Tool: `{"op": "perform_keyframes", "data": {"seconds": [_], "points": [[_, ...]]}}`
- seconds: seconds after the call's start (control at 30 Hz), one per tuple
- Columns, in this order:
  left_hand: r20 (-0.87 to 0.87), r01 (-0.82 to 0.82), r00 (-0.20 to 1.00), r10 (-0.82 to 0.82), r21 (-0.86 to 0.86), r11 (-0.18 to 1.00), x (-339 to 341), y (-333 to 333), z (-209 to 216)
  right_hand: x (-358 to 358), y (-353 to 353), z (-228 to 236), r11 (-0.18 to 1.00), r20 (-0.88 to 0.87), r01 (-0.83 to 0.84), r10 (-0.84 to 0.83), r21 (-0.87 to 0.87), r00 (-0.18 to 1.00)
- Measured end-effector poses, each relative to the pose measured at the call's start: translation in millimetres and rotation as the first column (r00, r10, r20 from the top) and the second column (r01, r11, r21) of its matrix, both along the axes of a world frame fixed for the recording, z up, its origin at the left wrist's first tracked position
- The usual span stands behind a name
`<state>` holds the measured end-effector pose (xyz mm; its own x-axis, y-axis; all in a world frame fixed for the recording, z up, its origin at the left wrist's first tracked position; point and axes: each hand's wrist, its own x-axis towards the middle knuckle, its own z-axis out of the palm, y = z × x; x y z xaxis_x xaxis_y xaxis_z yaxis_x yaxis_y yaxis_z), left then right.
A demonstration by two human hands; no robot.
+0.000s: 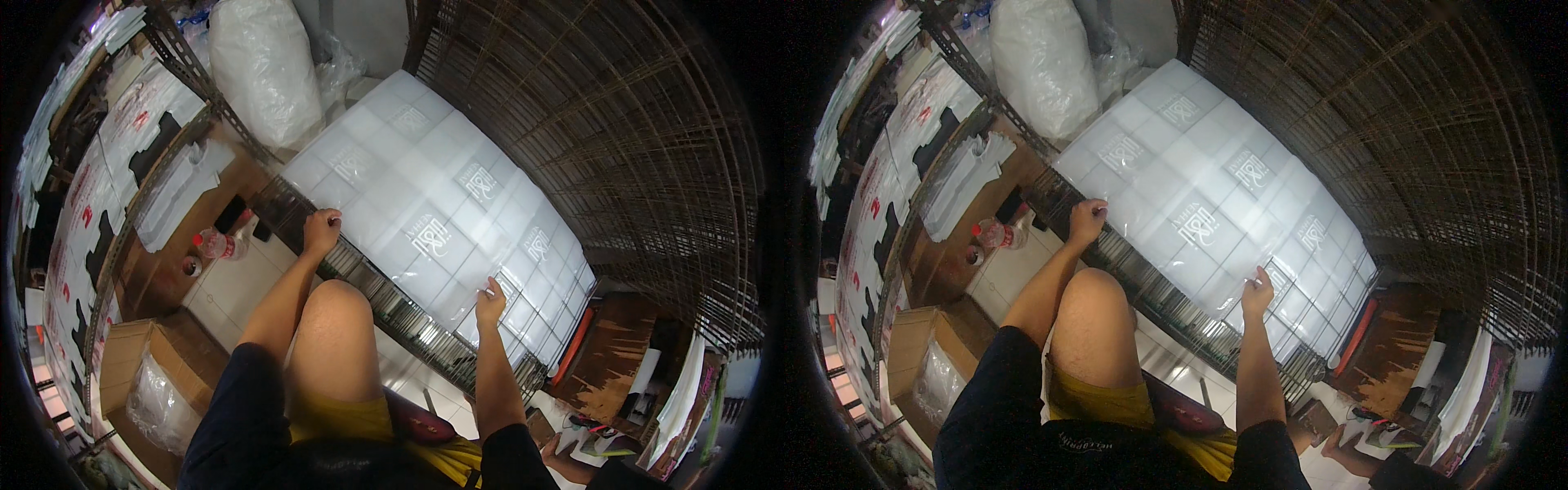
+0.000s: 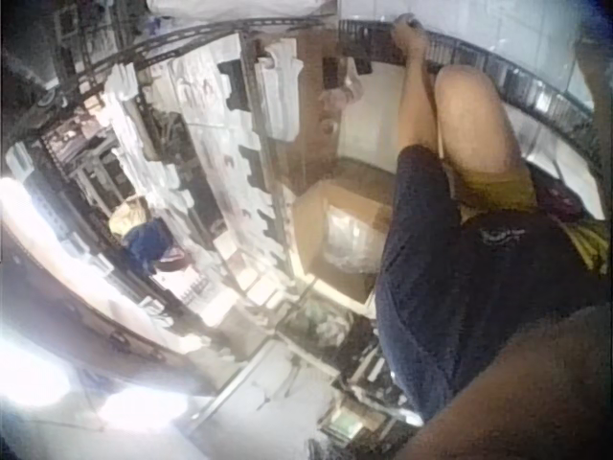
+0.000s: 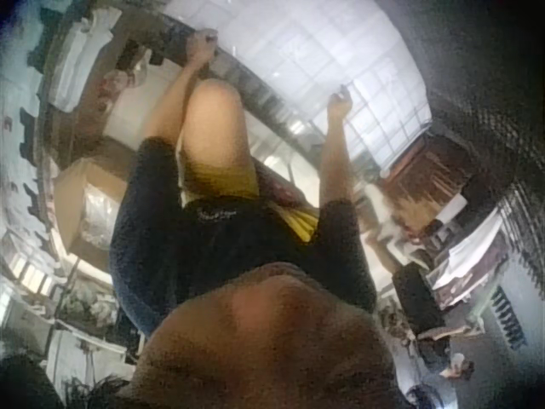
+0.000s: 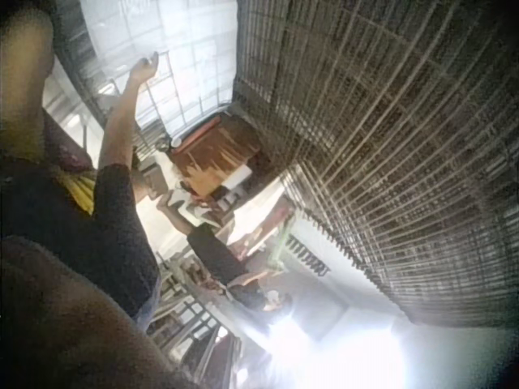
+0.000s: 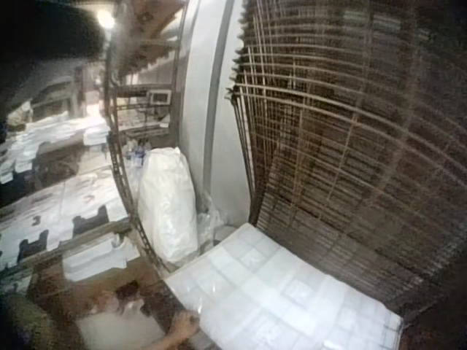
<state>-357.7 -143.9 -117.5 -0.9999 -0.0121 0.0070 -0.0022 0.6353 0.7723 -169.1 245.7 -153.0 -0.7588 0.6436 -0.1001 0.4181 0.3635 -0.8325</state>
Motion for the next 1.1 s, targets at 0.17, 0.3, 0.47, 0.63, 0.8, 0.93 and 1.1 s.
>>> {"op": "perform_keyframes", "data": {"seconds": [0.17,0.3,0.47,0.63,0.8,0.93,1.1], "points": [[-0.047,-0.02,0.999,0.019,-0.012,1.0,-2.7,1.6,-4.0,-2.7,-2.4,2.4,1.0,0.026,0.023,-0.023,0.001,0.999],[-0.003,-0.037,0.999,0.037,-0.045,0.998,-4.7,0.9,-6.6,-7.4,-6.8,7.5,0.999,0.032,0.031,-0.032,0.03,0.999],[0.012,-0.038,0.999,0.039,-0.075,0.996,-6.3,2.4,-7.1,-9.3,-5.2,5.3,0.994,0.022,0.047,-0.049,0.097,0.999],[0.003,-0.019,1.0,0.019,-0.083,0.996,-6.9,-1.3,-14.0,-10.8,-6.7,6.6,0.992,0.013,0.074,-0.076,0.098,0.997],[-0.007,-0.011,1.0,0.01,-0.098,0.995,-5.2,-1.9,-14.6,-13.1,-7.5,5.4,0.993,0.036,0.11,-0.112,0.048,0.993],[-0.008,-0.003,1.0,0.002,-0.093,0.996,-7.2,-1.0,-14.9,-8.4,0.4,-8.6,0.987,0.037,0.087,-0.092,0.135,0.995],[-0.02,0.032,0.999,-0.034,-0.119,0.992,-9.3,3.0,-10.0,-6.8,3.4,-14.4,0.983,-0.002,0.084,-0.085,0.163,0.996]]}}
